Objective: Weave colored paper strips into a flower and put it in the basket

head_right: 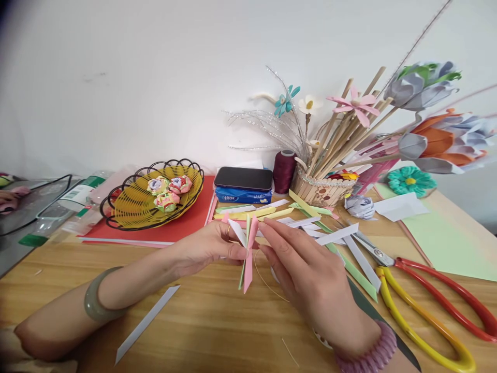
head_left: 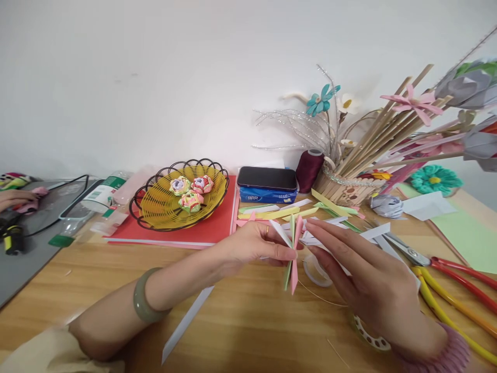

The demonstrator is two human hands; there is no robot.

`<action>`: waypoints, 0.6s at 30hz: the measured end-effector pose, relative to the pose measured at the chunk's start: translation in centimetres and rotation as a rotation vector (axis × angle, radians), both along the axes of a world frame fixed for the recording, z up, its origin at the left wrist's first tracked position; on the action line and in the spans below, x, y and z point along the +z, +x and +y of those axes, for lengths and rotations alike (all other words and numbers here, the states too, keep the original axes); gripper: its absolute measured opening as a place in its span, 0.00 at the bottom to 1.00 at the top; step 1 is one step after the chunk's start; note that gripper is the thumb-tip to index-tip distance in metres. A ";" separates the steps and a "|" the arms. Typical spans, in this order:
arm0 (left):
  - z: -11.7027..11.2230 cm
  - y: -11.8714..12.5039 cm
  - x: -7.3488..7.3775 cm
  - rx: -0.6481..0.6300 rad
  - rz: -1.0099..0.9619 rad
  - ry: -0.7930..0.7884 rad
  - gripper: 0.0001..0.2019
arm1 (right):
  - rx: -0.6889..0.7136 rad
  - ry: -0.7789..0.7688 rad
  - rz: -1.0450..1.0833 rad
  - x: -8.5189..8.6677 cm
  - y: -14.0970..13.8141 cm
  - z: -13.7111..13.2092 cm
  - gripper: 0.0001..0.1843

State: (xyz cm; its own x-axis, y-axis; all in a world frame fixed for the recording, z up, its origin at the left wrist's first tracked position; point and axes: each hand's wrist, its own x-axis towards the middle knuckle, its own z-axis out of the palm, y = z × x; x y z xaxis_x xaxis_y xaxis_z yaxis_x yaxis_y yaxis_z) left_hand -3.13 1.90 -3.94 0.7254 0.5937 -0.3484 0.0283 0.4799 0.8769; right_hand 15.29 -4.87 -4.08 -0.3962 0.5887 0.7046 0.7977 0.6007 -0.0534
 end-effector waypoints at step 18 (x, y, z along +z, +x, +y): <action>0.2 -0.1 0.3 0.068 0.042 0.012 0.12 | 0.002 -0.109 -0.200 0.7 -0.8 0.2 0.28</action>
State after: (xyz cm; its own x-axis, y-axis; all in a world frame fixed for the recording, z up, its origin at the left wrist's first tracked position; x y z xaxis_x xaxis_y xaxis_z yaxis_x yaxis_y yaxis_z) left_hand -3.25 2.08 -3.66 0.6680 0.6457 -0.3699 0.0325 0.4713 0.8814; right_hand 14.52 -4.72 -3.35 -0.5227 0.6560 0.5444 0.7977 0.6017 0.0409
